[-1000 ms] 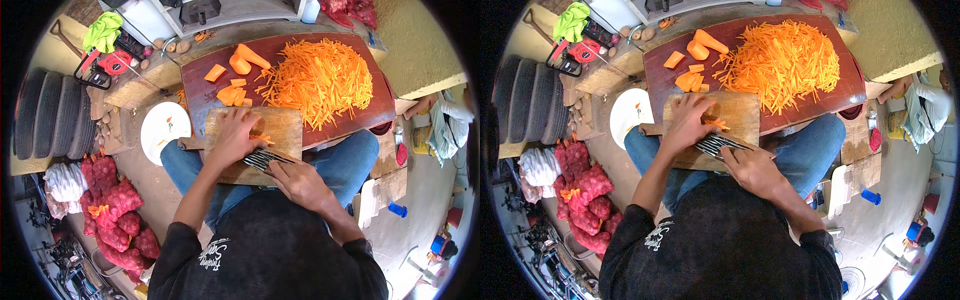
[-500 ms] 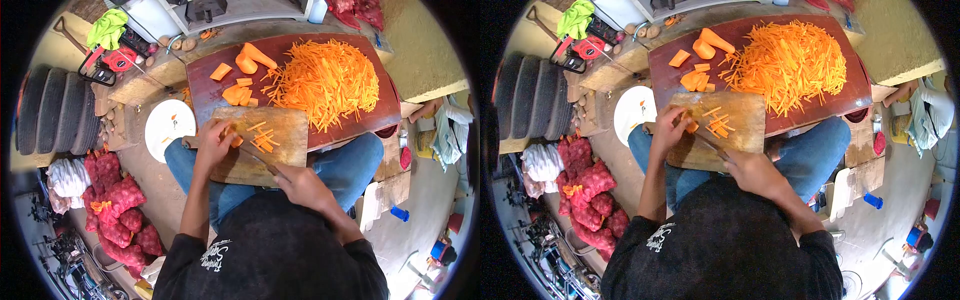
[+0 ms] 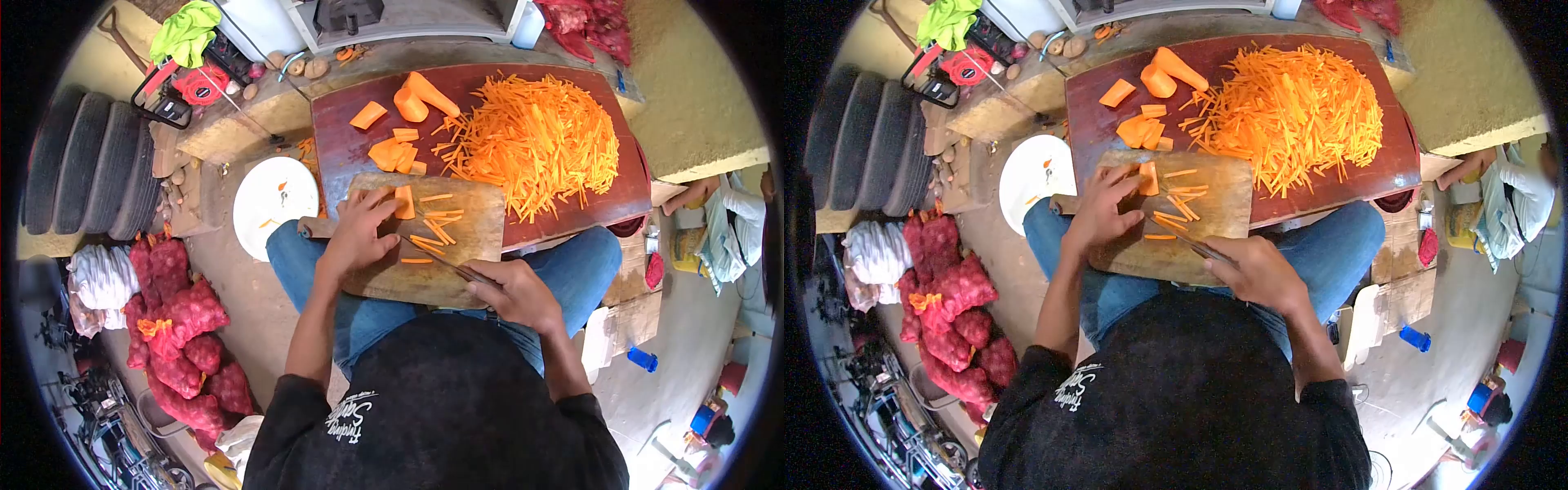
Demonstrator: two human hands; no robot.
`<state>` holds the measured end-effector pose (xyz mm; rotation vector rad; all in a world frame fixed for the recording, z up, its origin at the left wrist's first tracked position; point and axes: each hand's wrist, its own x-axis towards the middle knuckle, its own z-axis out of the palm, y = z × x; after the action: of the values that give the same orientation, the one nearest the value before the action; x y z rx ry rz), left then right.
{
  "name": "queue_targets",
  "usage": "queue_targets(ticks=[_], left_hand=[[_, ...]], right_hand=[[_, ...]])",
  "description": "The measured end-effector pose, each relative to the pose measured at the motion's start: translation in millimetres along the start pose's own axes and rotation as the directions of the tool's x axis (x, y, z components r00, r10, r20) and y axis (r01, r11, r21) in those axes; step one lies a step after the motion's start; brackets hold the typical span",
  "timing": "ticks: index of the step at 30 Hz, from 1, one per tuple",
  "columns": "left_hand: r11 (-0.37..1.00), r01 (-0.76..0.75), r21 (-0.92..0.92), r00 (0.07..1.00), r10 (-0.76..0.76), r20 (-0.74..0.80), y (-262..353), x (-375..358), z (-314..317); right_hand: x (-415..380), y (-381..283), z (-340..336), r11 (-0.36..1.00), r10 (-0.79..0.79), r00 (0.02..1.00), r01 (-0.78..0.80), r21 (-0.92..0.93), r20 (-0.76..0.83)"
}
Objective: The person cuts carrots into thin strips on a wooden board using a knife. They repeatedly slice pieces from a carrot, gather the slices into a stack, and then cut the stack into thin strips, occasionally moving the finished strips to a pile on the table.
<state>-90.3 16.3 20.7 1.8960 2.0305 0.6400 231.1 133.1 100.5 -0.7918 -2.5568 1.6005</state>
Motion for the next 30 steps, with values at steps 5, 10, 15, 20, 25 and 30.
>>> queue_targets(ticks=[5, 10, 15, 20, 25, 30], left_hand=[[0.991, -0.128, -0.036, 0.991, 0.127, -0.042, -9, 26, 5], [0.990, -0.119, -0.074, 0.992, 0.115, -0.060, -6, 38, 6], [0.989, -0.060, -0.139, 0.983, 0.034, -0.181, -19, 17, 0], [0.986, 0.038, -0.165, 0.965, -0.079, -0.248, -22, -26, 0], [0.998, -0.012, -0.064, 0.949, -0.009, -0.316, 43, -43, 38], [0.993, -0.074, -0.094, 0.942, 0.039, -0.334, 71, -24, 65]], right_hand=[[-23, -11, -6, 0.995, 0.028, 0.999, -0.023, 0.098, -0.046], [-25, 9, 14, 0.984, -0.086, 0.996, 0.087, 0.156, -0.018], [0, 14, 15, 0.997, -0.024, 0.999, 0.022, 0.080, 0.025], [24, 34, -10, 0.998, 0.058, 0.980, -0.053, 0.028, -0.191], [50, 75, -49, 0.998, 0.023, 0.859, -0.053, -0.043, -0.512], [31, 44, -51, 0.998, 0.023, 0.861, -0.052, -0.043, -0.508]])
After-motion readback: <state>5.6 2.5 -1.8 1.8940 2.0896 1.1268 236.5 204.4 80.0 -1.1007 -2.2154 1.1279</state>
